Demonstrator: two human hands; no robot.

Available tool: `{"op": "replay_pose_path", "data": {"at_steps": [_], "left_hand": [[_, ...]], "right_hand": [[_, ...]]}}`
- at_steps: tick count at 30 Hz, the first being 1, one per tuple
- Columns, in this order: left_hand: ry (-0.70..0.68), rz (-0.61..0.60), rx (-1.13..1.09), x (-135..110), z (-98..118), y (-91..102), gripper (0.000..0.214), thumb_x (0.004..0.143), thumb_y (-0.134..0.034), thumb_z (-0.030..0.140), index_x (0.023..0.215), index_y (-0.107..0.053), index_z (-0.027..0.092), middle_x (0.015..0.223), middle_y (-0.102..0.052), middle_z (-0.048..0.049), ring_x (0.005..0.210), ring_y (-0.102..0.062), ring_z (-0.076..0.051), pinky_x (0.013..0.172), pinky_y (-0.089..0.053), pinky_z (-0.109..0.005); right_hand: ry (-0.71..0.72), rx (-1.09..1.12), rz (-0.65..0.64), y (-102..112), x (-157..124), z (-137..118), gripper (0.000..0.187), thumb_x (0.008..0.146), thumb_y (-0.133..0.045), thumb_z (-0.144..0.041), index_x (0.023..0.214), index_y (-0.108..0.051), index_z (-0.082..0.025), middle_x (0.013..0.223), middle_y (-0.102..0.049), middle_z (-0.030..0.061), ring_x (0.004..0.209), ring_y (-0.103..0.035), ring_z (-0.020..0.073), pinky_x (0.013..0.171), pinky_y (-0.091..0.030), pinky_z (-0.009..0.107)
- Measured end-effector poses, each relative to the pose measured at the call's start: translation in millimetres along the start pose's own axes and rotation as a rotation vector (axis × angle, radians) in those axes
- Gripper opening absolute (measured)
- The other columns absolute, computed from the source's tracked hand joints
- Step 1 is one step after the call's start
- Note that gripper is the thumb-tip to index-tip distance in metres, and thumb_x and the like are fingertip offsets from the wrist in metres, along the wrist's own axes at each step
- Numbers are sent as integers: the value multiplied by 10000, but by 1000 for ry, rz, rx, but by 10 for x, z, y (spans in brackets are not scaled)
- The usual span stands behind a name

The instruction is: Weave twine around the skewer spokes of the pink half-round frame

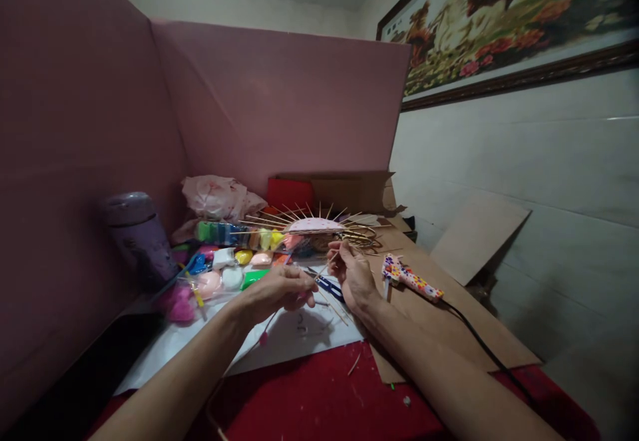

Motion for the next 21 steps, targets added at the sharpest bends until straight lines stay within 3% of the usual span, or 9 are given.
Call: {"op": "replay_pose_path", "data": {"at_steps": [5, 16, 21], "left_hand": [[44, -26, -30, 25, -25, -34, 150, 681, -603, 235, 748, -628, 103, 621, -645, -67, 424, -434, -60, 413, -249, -192], [21, -67, -87, 62, -40, -66, 224, 589, -461, 102, 750, -617, 93, 602, -643, -71, 365, -378, -59, 363, -185, -195], [1, -61, -80, 21, -10, -102, 249, 632, -518, 109, 859, -616, 83, 700, -657, -94, 439, -427, -59, 395, -193, -184]], "right_hand": [[-33, 31, 6, 33, 21, -31, 341, 707, -612, -516, 790, -544, -191, 528, -565, -29, 372, -420, 61, 355, -280, 175], [16, 50, 49, 30, 14, -22, 361, 700, -617, -521, 748, -528, -175, 495, -572, -28, 354, -428, 52, 342, -318, 165], [47, 45, 82, 35, 35, -49, 353, 684, -644, -493, 754, -537, -164, 493, -584, -24, 349, -434, 48, 339, -322, 155]]}}
Point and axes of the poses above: each hand's wrist, its own x-axis towards the middle knuckle, its own y-axis out of the back of the hand, z = x × y, the point moved 1 cm from there along x, towards the middle knuckle
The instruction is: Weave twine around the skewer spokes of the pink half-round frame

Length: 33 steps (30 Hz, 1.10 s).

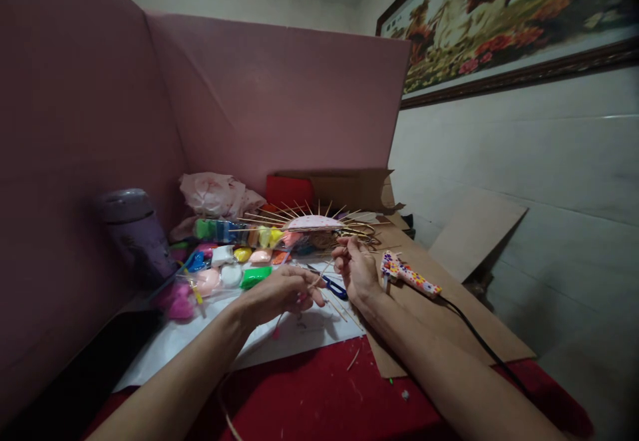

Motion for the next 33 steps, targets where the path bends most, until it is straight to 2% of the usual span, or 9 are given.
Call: {"op": "replay_pose_path", "data": {"at_steps": [3, 7, 13, 15, 20, 25, 27, 30, 33], "left_hand": [[-25, 38, 9, 12, -22, -9, 157, 680, -599, 182, 814, -600, 100, 654, -642, -69, 411, -387, -38, 385, -166, -178], [-66, 179, -20, 72, -78, 8, 203, 742, -585, 302, 754, -576, 100, 568, -613, -53, 346, -333, -32, 345, -131, -179], [-85, 502, -245, 109, -88, -6, 51, 773, -526, 152, 769, -525, 102, 584, -550, -7, 358, -375, -18, 336, -161, -132], [-102, 541, -310, 112, -82, -40, 45, 802, -495, 147, 773, -503, 114, 553, -499, 24, 332, -335, -7, 329, -152, -126], [-105, 551, -442, 126, -67, -115, 100, 850, -413, 139, 758, -450, 148, 509, -409, 66, 287, -228, 2, 318, -94, -135], [-169, 658, -486, 110, -53, 45, 181, 844, -388, 132, 676, -346, 186, 465, -347, 87, 275, -209, -14, 318, -87, -146], [-194, 649, -456, 98, -48, 133, 178, 826, -420, 144, 670, -348, 189, 452, -351, 87, 270, -205, -20, 312, -90, -154], [-214, 516, -405, 91, -44, 190, 138, 798, -470, 189, 678, -405, 174, 462, -386, 75, 281, -227, -21, 308, -113, -155], [-102, 359, -352, 89, -62, 171, 156, 761, -501, 231, 637, -442, 159, 466, -372, 69, 297, -241, -25, 301, -135, -167]], "right_hand": [[7, -3, 11, 4, 5, -6, 364, 687, -638, -501, 769, -543, -160, 490, -583, -23, 352, -441, 51, 340, -326, 153], [1, -18, 11, 13, -9, -4, 358, 698, -625, -504, 777, -547, -164, 469, -555, -42, 320, -397, 41, 315, -285, 151], [24, -50, -14, -25, -69, 4, 368, 705, -607, -524, 761, -552, -164, 403, -495, -68, 280, -288, 28, 292, -205, 151], [21, -54, -34, -54, -91, 20, 367, 710, -597, -533, 745, -546, -171, 381, -472, -75, 270, -259, 28, 287, -184, 153], [20, -62, -53, -88, -127, 63, 355, 712, -596, -529, 716, -541, -178, 338, -411, -96, 252, -225, 29, 275, -153, 161], [22, -33, -40, -53, -108, 19, 352, 699, -617, -517, 712, -557, -171, 319, -352, -110, 254, -210, 30, 271, -157, 161], [22, -20, -32, -35, -81, -9, 357, 693, -623, -518, 712, -559, -167, 321, -349, -111, 253, -211, 30, 267, -159, 161], [39, -3, -15, -12, -32, -34, 369, 692, -616, -530, 711, -556, -167, 322, -352, -111, 246, -204, 29, 256, -145, 161], [81, 30, 24, 11, 16, -41, 361, 700, -610, -527, 716, -539, -173, 365, -413, -102, 261, -236, 22, 264, -169, 147]]}}
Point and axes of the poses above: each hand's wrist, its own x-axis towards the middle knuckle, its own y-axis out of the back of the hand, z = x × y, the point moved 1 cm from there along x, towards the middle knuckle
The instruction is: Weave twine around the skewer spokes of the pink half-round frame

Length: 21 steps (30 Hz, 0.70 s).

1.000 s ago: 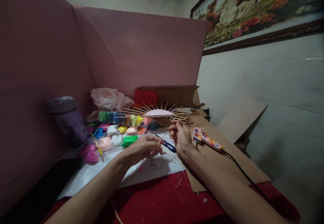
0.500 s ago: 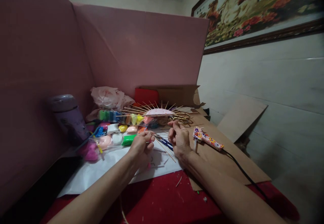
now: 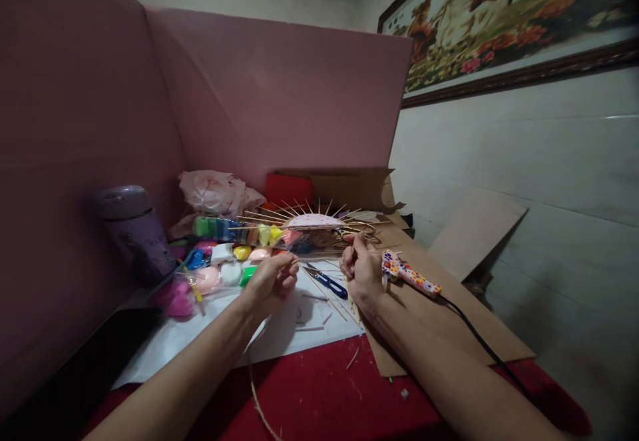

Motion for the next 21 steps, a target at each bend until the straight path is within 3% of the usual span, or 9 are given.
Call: {"op": "replay_pose_path", "data": {"at_steps": [3, 5, 9, 13, 16, 21], "left_hand": [[120, -113, 86, -16, -29, -16, 124, 708, -519, 210, 608, -476, 149, 455, -340, 68, 313, -253, -33, 306, -149, -177], [117, -146, 90, -25, -36, -22, 50, 678, -539, 185, 674, -532, 136, 498, -377, 59, 339, -270, -28, 320, -142, -172], [90, -211, 101, -47, -38, -37, 150, 679, -598, 193, 796, -597, 99, 530, -347, 66, 383, -270, -19, 360, -158, -167], [132, -238, 131, -56, -36, -21, 106, 664, -613, 172, 728, -595, 89, 505, -357, 55, 407, -323, -30, 394, -219, -164], [180, -204, 151, -44, -18, 13, 95, 660, -599, 189, 692, -578, 102, 496, -394, 40, 385, -327, -32, 370, -189, -161], [178, -111, 193, -23, 26, 62, 121, 651, -605, 216, 637, -539, 116, 489, -440, 25, 365, -337, -34, 356, -171, -159]], "right_hand": [[50, 27, 47, 20, 41, 3, 348, 716, -603, -511, 718, -528, -171, 456, -518, -67, 323, -372, 32, 316, -295, 144], [82, 32, 80, 30, 62, 5, 337, 731, -592, -499, 729, -530, -168, 528, -578, -41, 398, -472, 49, 390, -399, 165], [150, 11, 98, 37, 95, 4, 325, 757, -566, -489, 738, -540, -165, 655, -634, -6, 543, -583, 78, 560, -505, 224], [237, 13, 83, 49, 141, -1, 296, 759, -566, -471, 723, -545, -178, 736, -634, 7, 704, -626, 110, 724, -514, 281], [303, -31, 101, 80, 176, 8, 282, 773, -543, -463, 713, -556, -187, 798, -627, 19, 789, -615, 123, 805, -486, 308], [526, -366, 131, 93, 123, -33, 289, 839, -448, -407, 780, -628, -188, 1017, -604, 57, 1011, -534, 153, 899, -413, 319]]}}
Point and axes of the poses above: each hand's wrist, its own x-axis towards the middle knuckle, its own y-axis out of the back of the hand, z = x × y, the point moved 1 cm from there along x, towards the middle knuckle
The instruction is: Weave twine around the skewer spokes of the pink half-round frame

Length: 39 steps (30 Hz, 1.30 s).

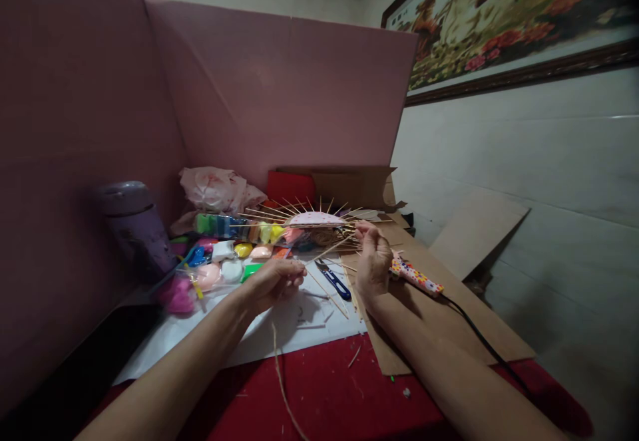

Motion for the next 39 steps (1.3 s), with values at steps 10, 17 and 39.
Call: {"op": "replay_pose_path", "data": {"at_steps": [10, 17, 39], "left_hand": [[-176, -52, 92, -45, -11, -85, 167, 680, -639, 262, 677, -569, 111, 447, -303, 77, 367, -228, -24, 375, -100, -192], [-216, 26, 168, -4, -64, -106, 194, 636, -671, 264, 600, -542, 124, 430, -335, 72, 351, -248, -22, 372, -102, -193], [-363, -384, 321, -646, -186, -997, 349, 616, -714, 205, 957, -640, 219, 892, -629, -69, 753, -570, -179, 588, -428, -257]], "right_hand": [[54, -212, -800, -123, -295, -73, 208, 810, -542, -251, 965, -679, -273, 970, -667, 34, 933, -564, 178, 875, -390, 337], [-287, -120, -874, -140, -340, -58, 196, 790, -555, -362, 773, -649, -191, 618, -587, -20, 565, -505, 108, 550, -393, 217], [-799, 111, -527, -65, -166, 89, 409, 670, -615, -548, 619, -574, -144, 485, -528, -24, 393, -431, 59, 359, -315, 157]]}}
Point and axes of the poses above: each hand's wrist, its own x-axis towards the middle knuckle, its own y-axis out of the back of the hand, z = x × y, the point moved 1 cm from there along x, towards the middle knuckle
